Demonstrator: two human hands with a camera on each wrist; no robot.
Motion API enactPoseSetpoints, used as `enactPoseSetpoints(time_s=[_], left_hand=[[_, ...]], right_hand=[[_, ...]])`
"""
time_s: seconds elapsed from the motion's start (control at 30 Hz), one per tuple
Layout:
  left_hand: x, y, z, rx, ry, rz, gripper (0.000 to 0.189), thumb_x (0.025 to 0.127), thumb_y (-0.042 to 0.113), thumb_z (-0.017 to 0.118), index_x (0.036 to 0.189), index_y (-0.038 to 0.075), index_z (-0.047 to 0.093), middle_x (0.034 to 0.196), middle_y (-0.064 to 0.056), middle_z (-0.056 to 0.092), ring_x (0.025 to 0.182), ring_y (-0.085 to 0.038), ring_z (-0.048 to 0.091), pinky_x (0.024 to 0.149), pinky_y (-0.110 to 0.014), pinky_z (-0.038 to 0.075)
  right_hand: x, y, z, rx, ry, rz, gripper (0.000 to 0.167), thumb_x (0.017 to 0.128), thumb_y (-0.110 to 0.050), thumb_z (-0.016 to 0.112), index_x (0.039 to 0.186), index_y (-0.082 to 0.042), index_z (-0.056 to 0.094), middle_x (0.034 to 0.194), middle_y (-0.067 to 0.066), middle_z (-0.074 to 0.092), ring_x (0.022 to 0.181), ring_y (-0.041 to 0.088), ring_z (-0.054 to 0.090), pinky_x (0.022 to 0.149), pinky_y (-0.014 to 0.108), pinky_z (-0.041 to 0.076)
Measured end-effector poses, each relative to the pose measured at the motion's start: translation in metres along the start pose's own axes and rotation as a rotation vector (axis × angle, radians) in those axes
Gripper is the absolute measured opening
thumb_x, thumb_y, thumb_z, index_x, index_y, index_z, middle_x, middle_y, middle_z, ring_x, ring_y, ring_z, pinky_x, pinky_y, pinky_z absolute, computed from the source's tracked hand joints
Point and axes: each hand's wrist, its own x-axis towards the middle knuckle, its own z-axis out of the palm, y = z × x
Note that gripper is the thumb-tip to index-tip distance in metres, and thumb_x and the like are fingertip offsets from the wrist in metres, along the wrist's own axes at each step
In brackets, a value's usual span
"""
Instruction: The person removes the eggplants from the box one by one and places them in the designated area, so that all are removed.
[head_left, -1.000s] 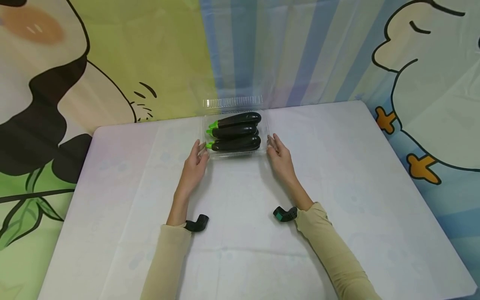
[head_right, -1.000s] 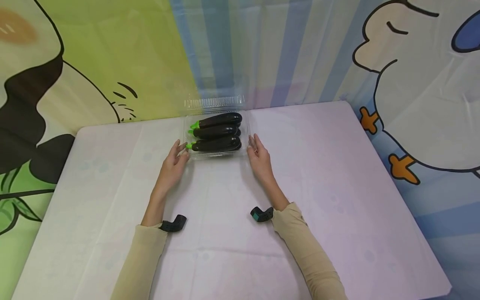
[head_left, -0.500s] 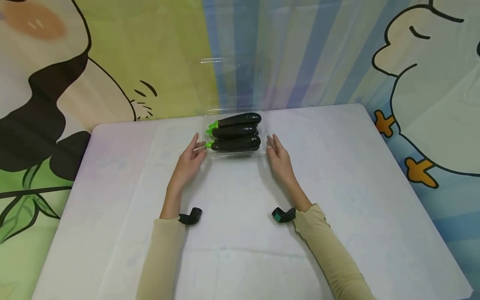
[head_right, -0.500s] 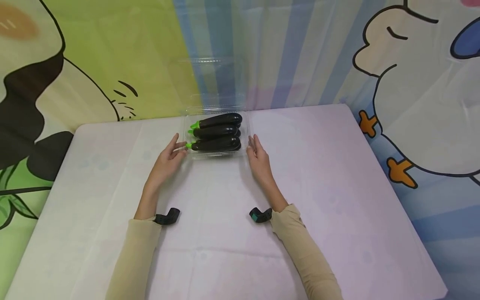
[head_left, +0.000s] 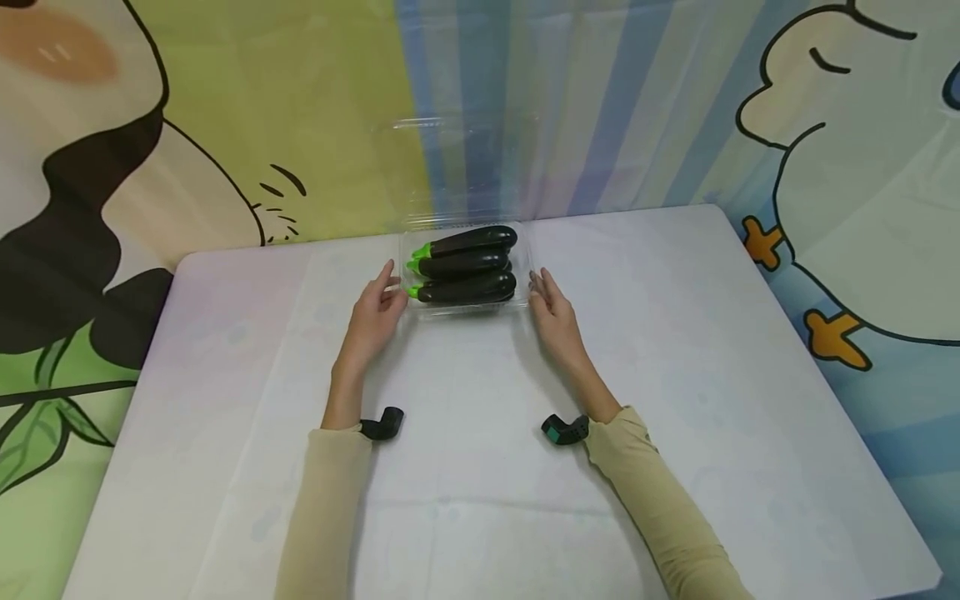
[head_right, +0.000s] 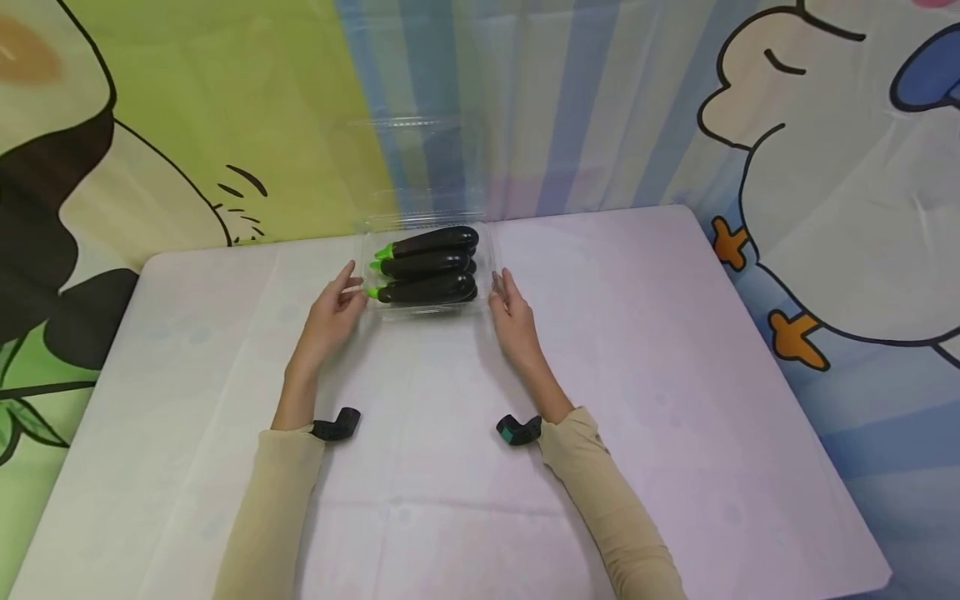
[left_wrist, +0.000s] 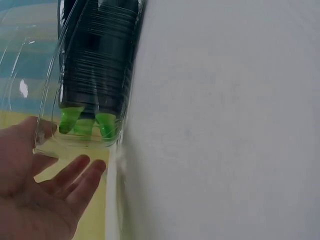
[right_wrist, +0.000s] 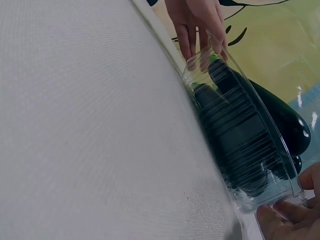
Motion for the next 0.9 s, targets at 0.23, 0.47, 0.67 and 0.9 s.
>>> enactPoseSetpoints(time_s=[0.23, 0.47, 0.67, 0.9], left_hand=[[0.005, 0.003, 0.004, 0.114, 0.042, 0.013, 0.061, 0.102, 0.037, 0.039, 0.157, 0.022, 0.017, 0.156, -0.013, 0.031, 0.142, -0.032, 0.037, 0.115, -0.052, 0.033], [0.015, 0.010, 0.009, 0.157, 0.055, 0.089, 0.058, 0.101, 0.020, 0.034, 0.157, 0.014, 0.016, 0.164, -0.003, 0.012, 0.149, -0.028, 0.023, 0.122, -0.049, 0.022], [0.019, 0.006, 0.008, 0.203, 0.029, 0.089, 0.059, 0.100, 0.022, 0.030, 0.157, 0.015, 0.017, 0.165, 0.006, 0.009, 0.149, -0.025, 0.025, 0.123, -0.047, 0.019], [0.023, 0.005, 0.006, 0.225, 0.004, 0.098, 0.057, 0.101, 0.024, 0.028, 0.156, 0.012, 0.018, 0.165, 0.006, 0.007, 0.152, -0.021, 0.014, 0.124, -0.047, 0.016]], right_hand=[[-0.005, -0.010, -0.001, 0.008, -0.012, -0.017, 0.056, 0.104, -0.015, 0.037, 0.153, 0.002, 0.018, 0.152, 0.016, 0.038, 0.142, 0.028, 0.040, 0.120, 0.038, 0.028], [-0.012, -0.032, -0.005, 0.010, -0.031, 0.013, 0.054, 0.103, -0.009, 0.036, 0.152, 0.005, 0.017, 0.152, 0.021, 0.036, 0.142, 0.031, 0.038, 0.120, 0.040, 0.028], [-0.003, -0.008, -0.001, 0.011, -0.024, 0.014, 0.056, 0.104, -0.016, 0.036, 0.153, 0.001, 0.017, 0.153, 0.013, 0.038, 0.142, 0.027, 0.038, 0.120, 0.038, 0.028], [0.001, 0.003, 0.000, -0.027, 0.002, 0.016, 0.060, 0.103, -0.025, 0.037, 0.155, -0.004, 0.015, 0.154, 0.010, 0.040, 0.142, 0.025, 0.040, 0.120, 0.039, 0.030]])
